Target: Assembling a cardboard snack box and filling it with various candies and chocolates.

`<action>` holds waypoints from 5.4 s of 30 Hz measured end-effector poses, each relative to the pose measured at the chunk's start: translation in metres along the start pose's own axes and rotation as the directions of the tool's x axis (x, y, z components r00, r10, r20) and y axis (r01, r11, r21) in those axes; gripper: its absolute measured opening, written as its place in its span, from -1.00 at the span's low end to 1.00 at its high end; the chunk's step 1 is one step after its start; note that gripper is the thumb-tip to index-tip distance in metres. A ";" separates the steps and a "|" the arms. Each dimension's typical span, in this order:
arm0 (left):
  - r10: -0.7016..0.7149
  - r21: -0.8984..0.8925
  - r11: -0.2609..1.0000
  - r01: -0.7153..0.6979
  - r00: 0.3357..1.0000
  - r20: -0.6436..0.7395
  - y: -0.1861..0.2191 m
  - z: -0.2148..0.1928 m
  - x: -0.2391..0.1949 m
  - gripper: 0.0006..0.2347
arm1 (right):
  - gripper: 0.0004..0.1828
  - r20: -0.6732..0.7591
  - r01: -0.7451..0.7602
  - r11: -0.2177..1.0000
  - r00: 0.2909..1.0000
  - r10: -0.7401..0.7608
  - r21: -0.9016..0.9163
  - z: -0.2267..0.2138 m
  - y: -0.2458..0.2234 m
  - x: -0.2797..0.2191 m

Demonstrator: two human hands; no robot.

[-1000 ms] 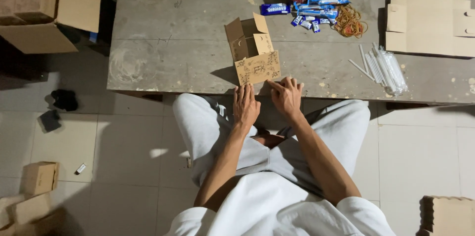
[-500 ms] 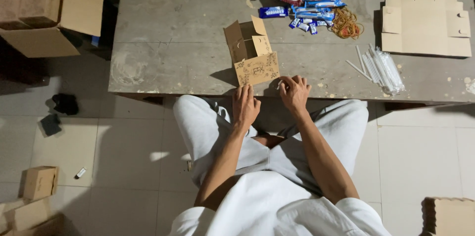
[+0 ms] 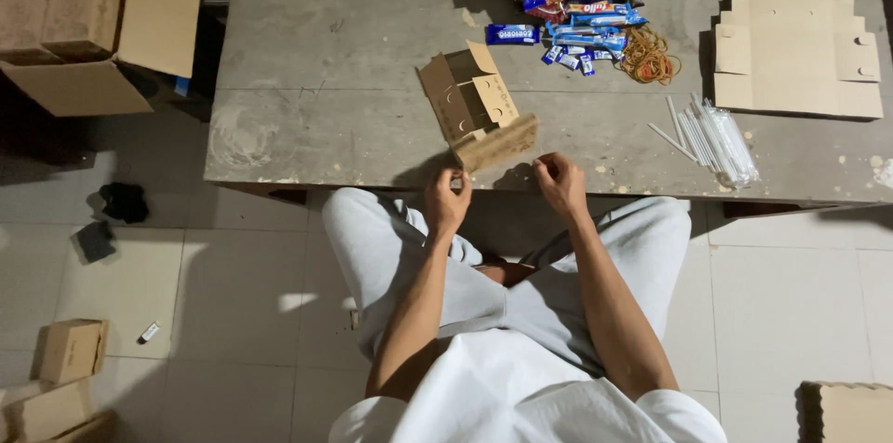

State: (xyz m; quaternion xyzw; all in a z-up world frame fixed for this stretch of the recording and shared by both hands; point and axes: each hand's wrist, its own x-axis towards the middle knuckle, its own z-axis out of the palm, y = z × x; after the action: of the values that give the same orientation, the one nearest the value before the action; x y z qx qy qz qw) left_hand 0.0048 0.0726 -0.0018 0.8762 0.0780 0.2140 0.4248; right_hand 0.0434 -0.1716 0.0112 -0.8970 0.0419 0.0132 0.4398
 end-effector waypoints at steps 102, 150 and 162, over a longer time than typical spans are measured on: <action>0.432 0.287 0.697 -0.657 0.704 0.564 0.011 -0.044 0.017 -0.49 | -0.11 0.366 0.650 0.712 0.751 -0.549 -0.265 -0.045 -0.019 -0.002; 0.381 0.242 0.858 -0.452 0.878 0.289 0.019 -0.003 0.021 -0.83 | -0.88 -0.179 0.443 0.800 0.820 -0.544 -0.406 0.012 -0.003 0.005; 0.527 0.167 0.692 -0.703 0.649 0.549 0.058 0.042 -0.009 -0.80 | -0.89 -0.169 0.440 0.817 0.833 -0.526 -0.374 0.009 -0.010 0.002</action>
State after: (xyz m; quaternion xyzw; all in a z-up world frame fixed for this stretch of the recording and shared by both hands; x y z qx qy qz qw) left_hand 0.0129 0.0039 0.0175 0.9353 -0.2943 0.1154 0.1591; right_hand 0.0467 -0.1582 0.0133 -0.9301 -0.1336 -0.2128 0.2677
